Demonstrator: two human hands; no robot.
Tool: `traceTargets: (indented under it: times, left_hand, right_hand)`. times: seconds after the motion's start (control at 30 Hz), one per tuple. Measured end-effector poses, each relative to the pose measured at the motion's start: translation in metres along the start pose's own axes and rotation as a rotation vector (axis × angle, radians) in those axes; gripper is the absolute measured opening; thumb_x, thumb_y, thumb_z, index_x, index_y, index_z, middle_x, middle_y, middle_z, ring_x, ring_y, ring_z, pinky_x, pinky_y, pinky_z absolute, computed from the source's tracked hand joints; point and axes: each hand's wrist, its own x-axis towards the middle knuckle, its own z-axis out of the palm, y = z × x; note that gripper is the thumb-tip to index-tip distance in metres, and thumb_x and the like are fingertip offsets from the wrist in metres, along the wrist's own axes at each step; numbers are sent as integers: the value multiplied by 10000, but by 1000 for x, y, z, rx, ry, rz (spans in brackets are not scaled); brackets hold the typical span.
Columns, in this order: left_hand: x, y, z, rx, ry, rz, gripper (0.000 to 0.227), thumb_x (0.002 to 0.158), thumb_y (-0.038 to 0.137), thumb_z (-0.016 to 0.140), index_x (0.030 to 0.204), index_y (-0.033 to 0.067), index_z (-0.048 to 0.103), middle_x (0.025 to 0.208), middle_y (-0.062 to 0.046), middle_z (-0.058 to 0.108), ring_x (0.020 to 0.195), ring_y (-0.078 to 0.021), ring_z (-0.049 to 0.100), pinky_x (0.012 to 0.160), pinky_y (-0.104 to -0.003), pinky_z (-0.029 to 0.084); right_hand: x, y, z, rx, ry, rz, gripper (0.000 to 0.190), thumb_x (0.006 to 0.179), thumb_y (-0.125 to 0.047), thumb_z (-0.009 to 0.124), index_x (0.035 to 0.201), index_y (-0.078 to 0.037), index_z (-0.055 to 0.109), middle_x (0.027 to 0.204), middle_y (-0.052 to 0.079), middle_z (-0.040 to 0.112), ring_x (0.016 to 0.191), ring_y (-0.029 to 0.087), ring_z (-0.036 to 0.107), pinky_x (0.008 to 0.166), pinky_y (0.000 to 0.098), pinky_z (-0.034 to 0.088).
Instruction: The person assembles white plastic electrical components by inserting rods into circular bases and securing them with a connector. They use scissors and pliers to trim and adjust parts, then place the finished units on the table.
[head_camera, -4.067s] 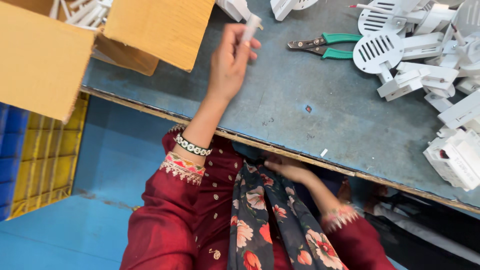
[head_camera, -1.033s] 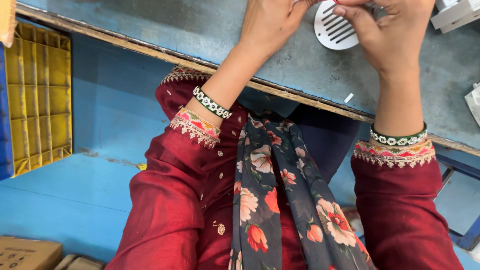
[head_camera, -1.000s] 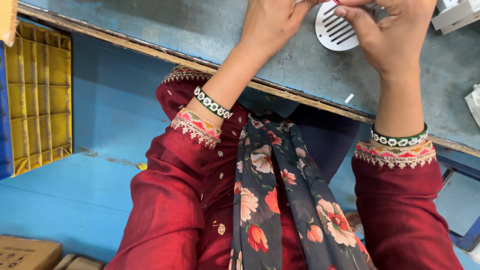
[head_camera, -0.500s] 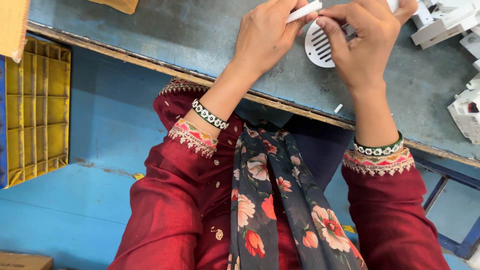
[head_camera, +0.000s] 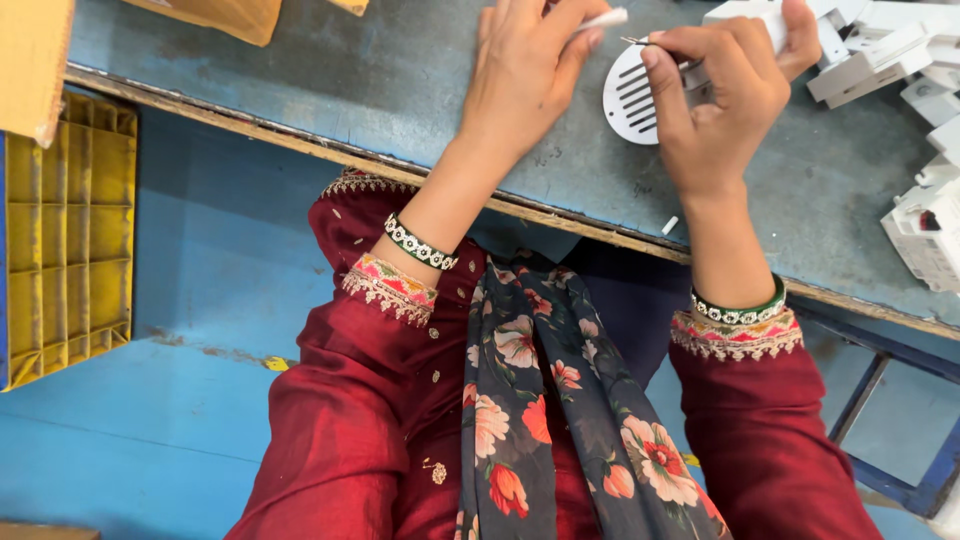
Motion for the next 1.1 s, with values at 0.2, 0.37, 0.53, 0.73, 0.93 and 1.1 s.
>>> traceTargets:
  times: [0.2, 0.37, 0.53, 0.73, 0.93, 1.1]
  left_hand:
    - [6, 6, -2, 118, -66, -6, 178, 932, 214, 787, 1104, 211, 744, 1023, 36, 600, 1032, -196, 565, 862, -411, 378]
    - [13, 13, -12, 111, 59, -34, 201, 917, 226, 797, 1115, 253, 775, 1001, 48, 593, 1000, -183, 546, 834, -392, 375]
    - [12, 9, -24, -398, 8, -297, 189, 1031, 182, 744, 1214, 135, 730, 1072, -10, 642, 855, -126, 639, 678, -249, 489]
    - [7, 9, -20, -1243, 1, -697, 210, 1124, 280, 522, 1223, 102, 468, 1200, -194, 681, 1059, -365, 764, 894, -425, 670]
    - [-3, 14, -6, -1512, 118, -878, 260, 1101, 330, 487, 1229, 113, 422, 1221, -241, 653, 1058, -434, 726, 875, -479, 644]
    - [0, 10, -4, -1496, 100, -881, 256, 1095, 335, 484, 1224, 121, 429, 1204, -242, 663, 1044, -428, 730, 855, -478, 645]
  right_hand:
    - [3, 1, 1, 34, -16, 45, 70, 1036, -111, 802, 1006, -52, 778, 909, 53, 726, 906, 214, 645, 1202, 452, 198]
    - [1, -1, -4, 25, -25, 80, 44, 1031, -95, 785, 1047, -55, 795, 921, 54, 727, 953, 225, 662, 1217, 423, 219]
    - [-3, 0, -6, 54, -7, 102, 61, 1039, -109, 809, 1017, -63, 775, 879, 40, 703, 877, 189, 650, 1229, 379, 252]
    - [0, -3, -5, 52, 24, 118, 86, 1002, -111, 843, 1019, -91, 761, 932, 20, 723, 886, 172, 660, 1199, 357, 279]
    - [4, -10, -7, 55, 35, 147, 90, 912, -100, 828, 954, -108, 749, 875, 7, 691, 877, 167, 656, 1201, 376, 298]
    - [10, -13, -7, 53, 41, 126, 101, 866, -103, 827, 906, -118, 735, 830, -14, 680, 836, 151, 640, 1193, 388, 290]
